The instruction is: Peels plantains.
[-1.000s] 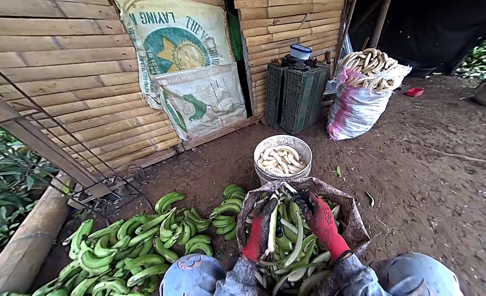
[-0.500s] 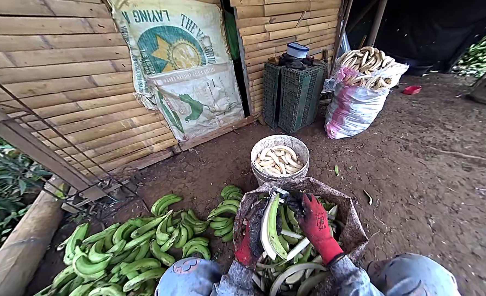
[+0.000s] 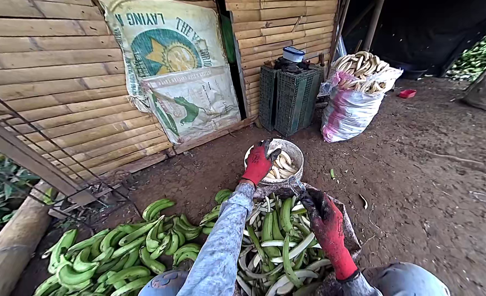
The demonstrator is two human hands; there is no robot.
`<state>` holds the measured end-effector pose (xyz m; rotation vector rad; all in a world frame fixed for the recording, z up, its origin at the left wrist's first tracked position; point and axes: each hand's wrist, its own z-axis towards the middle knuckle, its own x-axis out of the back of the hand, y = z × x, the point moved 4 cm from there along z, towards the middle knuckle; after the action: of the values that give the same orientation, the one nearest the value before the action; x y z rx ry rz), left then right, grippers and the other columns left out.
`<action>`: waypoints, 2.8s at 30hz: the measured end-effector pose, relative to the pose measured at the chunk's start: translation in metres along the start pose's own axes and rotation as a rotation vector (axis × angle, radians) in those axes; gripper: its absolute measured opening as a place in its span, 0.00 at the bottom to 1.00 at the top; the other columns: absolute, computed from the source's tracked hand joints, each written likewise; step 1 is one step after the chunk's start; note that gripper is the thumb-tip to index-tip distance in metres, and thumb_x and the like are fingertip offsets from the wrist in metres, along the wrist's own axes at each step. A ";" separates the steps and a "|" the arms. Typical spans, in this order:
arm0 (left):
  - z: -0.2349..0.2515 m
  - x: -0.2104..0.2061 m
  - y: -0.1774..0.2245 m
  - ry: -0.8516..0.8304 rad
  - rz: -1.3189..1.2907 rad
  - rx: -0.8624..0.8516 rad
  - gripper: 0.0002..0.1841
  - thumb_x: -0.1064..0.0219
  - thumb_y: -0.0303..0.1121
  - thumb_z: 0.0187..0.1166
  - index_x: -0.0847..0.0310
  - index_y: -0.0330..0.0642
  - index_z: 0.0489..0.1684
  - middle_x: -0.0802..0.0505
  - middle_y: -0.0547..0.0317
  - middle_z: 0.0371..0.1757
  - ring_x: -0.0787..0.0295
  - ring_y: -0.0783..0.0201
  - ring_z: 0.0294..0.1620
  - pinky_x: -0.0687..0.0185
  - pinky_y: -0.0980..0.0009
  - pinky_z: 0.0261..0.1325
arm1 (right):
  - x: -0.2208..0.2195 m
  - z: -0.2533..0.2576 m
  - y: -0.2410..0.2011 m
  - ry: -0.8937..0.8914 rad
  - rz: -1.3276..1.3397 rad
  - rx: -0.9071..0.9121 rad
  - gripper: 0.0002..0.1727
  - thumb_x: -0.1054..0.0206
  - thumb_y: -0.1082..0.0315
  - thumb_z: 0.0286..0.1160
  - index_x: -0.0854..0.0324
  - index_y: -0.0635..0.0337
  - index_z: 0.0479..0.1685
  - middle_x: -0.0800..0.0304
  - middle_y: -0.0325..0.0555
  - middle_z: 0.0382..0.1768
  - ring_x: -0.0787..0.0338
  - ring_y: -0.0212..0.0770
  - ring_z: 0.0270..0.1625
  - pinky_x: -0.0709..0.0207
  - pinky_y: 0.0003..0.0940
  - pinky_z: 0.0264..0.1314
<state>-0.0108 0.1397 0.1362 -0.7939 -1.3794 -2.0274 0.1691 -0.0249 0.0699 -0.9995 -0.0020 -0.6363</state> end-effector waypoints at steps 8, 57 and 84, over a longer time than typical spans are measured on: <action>-0.145 -0.077 -0.062 -0.681 0.414 0.527 0.35 0.36 0.51 0.83 0.31 0.31 0.81 0.20 0.33 0.77 0.27 0.38 0.81 0.34 0.38 0.81 | 0.003 -0.003 0.003 -0.036 0.130 -0.128 0.19 0.34 0.58 0.81 0.13 0.63 0.60 0.06 0.43 0.45 0.09 0.27 0.44 0.15 0.25 0.51; -0.184 -0.013 -0.055 -0.103 -0.702 0.343 0.23 0.54 0.36 0.95 0.30 0.28 0.78 0.14 0.40 0.67 0.15 0.62 0.65 0.22 0.65 0.72 | -0.021 -0.002 -0.009 -0.289 -0.393 -0.030 0.25 0.30 0.70 0.68 0.17 0.67 0.68 0.13 0.72 0.58 0.11 0.71 0.60 0.19 0.64 0.60; -0.180 -0.010 -0.055 0.443 -1.616 0.608 0.30 0.76 0.45 0.94 0.28 0.41 0.35 0.15 0.61 0.19 0.16 0.69 0.16 0.18 0.77 0.20 | -0.057 -0.067 -0.035 -0.327 -0.274 0.413 0.21 0.27 0.58 0.59 0.06 0.50 0.55 0.06 0.54 0.46 0.06 0.61 0.50 0.14 0.56 0.49</action>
<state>-0.0730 -0.0116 0.0416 1.4130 -2.4155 -2.1084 0.0865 -0.0621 0.0436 -0.6947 -0.5463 -0.6805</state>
